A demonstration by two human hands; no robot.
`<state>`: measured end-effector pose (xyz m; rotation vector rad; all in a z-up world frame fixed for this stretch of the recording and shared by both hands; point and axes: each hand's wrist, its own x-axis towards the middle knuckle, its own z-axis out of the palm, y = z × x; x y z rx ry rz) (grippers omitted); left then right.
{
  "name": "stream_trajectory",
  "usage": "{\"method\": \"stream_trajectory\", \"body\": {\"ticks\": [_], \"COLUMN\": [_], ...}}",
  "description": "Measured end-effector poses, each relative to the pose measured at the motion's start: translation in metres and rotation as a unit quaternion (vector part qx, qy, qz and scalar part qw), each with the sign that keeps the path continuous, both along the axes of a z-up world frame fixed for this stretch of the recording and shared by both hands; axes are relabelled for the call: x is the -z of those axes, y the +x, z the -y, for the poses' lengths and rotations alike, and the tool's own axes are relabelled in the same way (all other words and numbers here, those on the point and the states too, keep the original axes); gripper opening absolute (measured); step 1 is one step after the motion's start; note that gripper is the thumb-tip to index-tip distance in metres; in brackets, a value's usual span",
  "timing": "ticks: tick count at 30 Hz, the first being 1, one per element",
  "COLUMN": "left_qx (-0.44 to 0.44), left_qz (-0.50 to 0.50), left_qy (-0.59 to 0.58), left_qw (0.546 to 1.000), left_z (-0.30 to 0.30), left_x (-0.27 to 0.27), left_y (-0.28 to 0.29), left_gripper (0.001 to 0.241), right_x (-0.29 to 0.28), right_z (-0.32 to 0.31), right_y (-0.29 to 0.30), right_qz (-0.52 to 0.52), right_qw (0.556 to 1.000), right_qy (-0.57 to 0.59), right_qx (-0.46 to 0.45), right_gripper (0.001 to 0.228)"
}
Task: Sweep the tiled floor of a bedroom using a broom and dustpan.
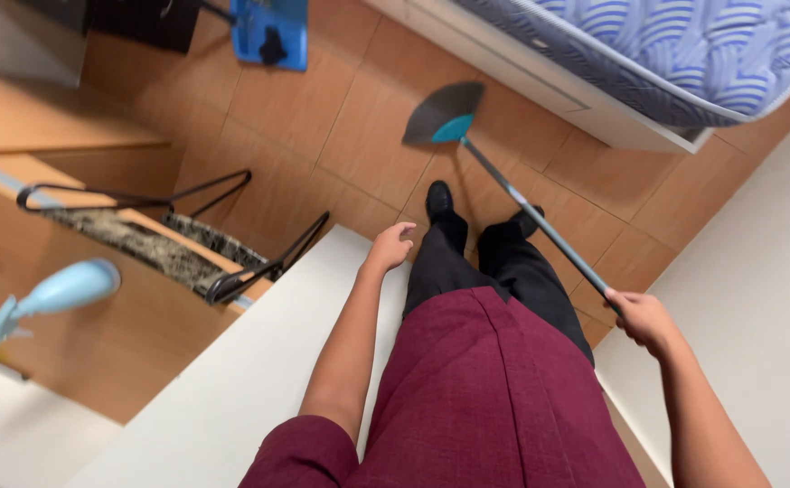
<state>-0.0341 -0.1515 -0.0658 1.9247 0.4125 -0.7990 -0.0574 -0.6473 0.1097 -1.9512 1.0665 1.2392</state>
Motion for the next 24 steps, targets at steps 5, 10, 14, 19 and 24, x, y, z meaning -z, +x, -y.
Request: {"method": "stream_trajectory", "body": {"ticks": [5,10,14,19,24], "left_qx": [0.11,0.196,0.267,0.323,0.442], "left_qz": [-0.002,0.036,0.046,0.044,0.061], "left_qy": [0.037,0.033,0.068,0.01,0.035], "left_qw": [0.993,0.979,0.96,0.945,0.894], "left_z": [0.077,0.177,0.265,0.371,0.47], "left_x": [-0.034,-0.053,-0.082,-0.05,-0.077], "left_y": [0.048,0.054,0.028,-0.033,-0.042], "left_gripper": [0.049,0.05,0.049,0.05,0.047], "right_x": [-0.052,0.021,0.049,0.103,-0.04], "right_z": [0.053,0.062,0.09,0.243,0.319], "right_y": [-0.061,-0.058,-0.037,-0.182,-0.24], "right_qz": [0.0,0.113,0.028,0.025,0.016], "right_qw": [0.999,0.986,0.994,0.999,0.992], "right_qy": [0.005,-0.026,-0.063,-0.021,0.022], "right_qx": [0.035,-0.121,-0.087,-0.014,0.121], "right_gripper": [0.051,0.049,0.046,0.049,0.043]}}
